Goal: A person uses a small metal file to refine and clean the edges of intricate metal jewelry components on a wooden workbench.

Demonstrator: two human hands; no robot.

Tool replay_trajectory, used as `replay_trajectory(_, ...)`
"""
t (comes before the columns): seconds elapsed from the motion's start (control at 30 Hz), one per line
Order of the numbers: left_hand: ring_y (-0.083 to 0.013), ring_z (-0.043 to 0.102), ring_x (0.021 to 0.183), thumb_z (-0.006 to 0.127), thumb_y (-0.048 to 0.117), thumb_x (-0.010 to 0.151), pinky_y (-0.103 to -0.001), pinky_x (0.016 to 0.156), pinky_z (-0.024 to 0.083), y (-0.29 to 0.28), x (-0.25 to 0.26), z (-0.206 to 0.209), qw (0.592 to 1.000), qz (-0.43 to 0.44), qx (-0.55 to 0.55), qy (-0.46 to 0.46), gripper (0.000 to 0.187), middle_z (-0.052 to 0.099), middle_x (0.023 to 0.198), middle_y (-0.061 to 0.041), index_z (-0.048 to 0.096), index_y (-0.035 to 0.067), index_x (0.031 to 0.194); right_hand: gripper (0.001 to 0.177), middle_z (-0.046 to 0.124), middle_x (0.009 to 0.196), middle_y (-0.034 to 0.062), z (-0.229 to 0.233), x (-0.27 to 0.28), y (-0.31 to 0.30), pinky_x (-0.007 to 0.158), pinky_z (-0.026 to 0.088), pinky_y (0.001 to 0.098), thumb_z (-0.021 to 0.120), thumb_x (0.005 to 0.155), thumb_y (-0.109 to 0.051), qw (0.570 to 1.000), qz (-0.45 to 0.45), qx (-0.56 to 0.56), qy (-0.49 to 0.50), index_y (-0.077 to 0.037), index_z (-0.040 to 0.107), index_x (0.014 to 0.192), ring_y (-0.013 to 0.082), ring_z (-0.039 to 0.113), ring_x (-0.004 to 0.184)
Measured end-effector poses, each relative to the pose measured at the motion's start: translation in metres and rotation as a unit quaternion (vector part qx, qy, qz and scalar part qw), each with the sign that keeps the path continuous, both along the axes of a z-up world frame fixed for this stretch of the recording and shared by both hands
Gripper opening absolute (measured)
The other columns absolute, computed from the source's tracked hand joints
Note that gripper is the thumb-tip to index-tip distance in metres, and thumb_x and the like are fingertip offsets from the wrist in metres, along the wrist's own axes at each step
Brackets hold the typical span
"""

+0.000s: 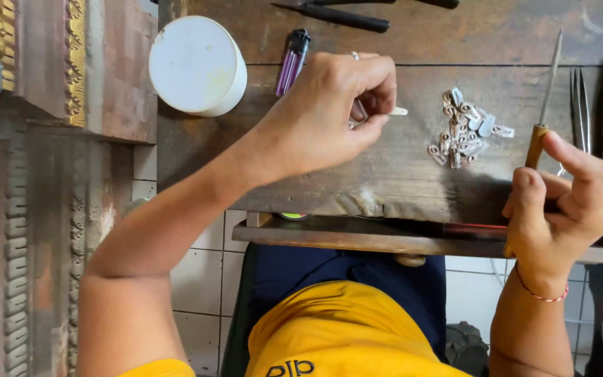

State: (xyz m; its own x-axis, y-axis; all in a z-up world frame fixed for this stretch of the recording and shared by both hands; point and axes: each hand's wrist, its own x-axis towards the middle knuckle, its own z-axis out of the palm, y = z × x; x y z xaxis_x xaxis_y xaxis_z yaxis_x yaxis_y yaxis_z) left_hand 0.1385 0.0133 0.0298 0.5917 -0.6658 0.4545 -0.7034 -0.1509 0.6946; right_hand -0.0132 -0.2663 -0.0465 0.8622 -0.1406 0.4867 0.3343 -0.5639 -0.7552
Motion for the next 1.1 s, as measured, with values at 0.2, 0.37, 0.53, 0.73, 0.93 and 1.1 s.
replay_trajectory(0.2, -0.0122, 0.076, 0.085, 0.067, -0.009, 0.093, -0.019, 0.079, 0.065, 0.005, 0.001, -0.022, 0.959, -0.006, -0.085, 0.270, 0.022, 0.077, 0.103, -0.012, 0.070, 0.000, 0.113, 0.025, 0.058, 0.130, 0.0372, -0.001, 0.004, 0.002, 0.046, 0.036, 0.0291, 0.047, 0.120, 0.019, 0.998, 0.000, 0.039, 0.042, 0.023, 0.042, 0.144, 0.0225, 0.047, 0.052)
replay_trajectory(0.37, -0.0085, 0.075, 0.083, 0.069, -0.001, 0.096, -0.017, 0.079, 0.065, 0.016, 0.003, -0.021, 0.931, 0.009, -0.104, 0.350, 0.020, 0.074, 0.095, -0.006, 0.070, 0.001, 0.116, 0.028, 0.059, 0.125, 0.0348, -0.007, 0.002, 0.012, 0.049, 0.031, 0.0285, 0.051, 0.122, 0.008, 0.994, -0.058, 0.069, 0.062, 0.018, 0.044, 0.147, 0.0220, 0.043, 0.054)
replay_trajectory(0.53, -0.0063, 0.074, 0.080, 0.072, 0.001, 0.095, -0.016, 0.077, 0.064, 0.017, 0.005, -0.024, 0.928, 0.017, -0.106, 0.356, 0.018, 0.072, 0.087, -0.002, 0.069, 0.003, 0.113, 0.031, 0.059, 0.141, 0.0358, -0.008, 0.001, 0.015, 0.051, 0.032, 0.0290, 0.054, 0.122, 0.008, 0.995, -0.068, 0.035, 0.064, 0.021, 0.046, 0.149, 0.0236, 0.045, 0.057)
replay_trajectory(0.73, -0.0071, 0.073, 0.082, 0.073, 0.000, 0.095, -0.018, 0.078, 0.065, 0.016, 0.006, -0.024, 0.927, 0.009, -0.106, 0.360, 0.016, 0.073, 0.088, -0.005, 0.069, 0.002, 0.110, 0.028, 0.062, 0.112, 0.0332, -0.004, 0.001, 0.016, 0.051, 0.032, 0.0302, 0.053, 0.121, 0.017, 0.994, -0.069, 0.040, 0.077, 0.021, 0.046, 0.148, 0.0222, 0.044, 0.055)
replay_trajectory(0.93, -0.0082, 0.073, 0.083, 0.074, -0.001, 0.094, -0.018, 0.078, 0.064, 0.015, 0.008, -0.029, 0.928, 0.005, -0.099, 0.359, 0.017, 0.073, 0.091, -0.006, 0.069, 0.000, 0.111, 0.024, 0.057, 0.139, 0.0352, -0.003, 0.002, 0.015, 0.050, 0.037, 0.0309, 0.053, 0.120, 0.017, 0.998, -0.042, 0.017, 0.054, 0.023, 0.045, 0.142, 0.0248, 0.049, 0.057)
replay_trajectory(1.1, -0.0082, 0.071, 0.094, 0.069, -0.003, 0.097, -0.019, 0.088, 0.062, 0.015, 0.010, -0.037, 0.932, 0.002, -0.096, 0.350, 0.022, 0.076, 0.106, -0.009, 0.070, 0.000, 0.118, 0.026, 0.061, 0.102, 0.0324, -0.007, 0.001, 0.014, 0.050, 0.034, 0.0297, 0.058, 0.119, 0.016, 0.995, -0.071, 0.028, 0.066, 0.023, 0.048, 0.142, 0.0236, 0.048, 0.055)
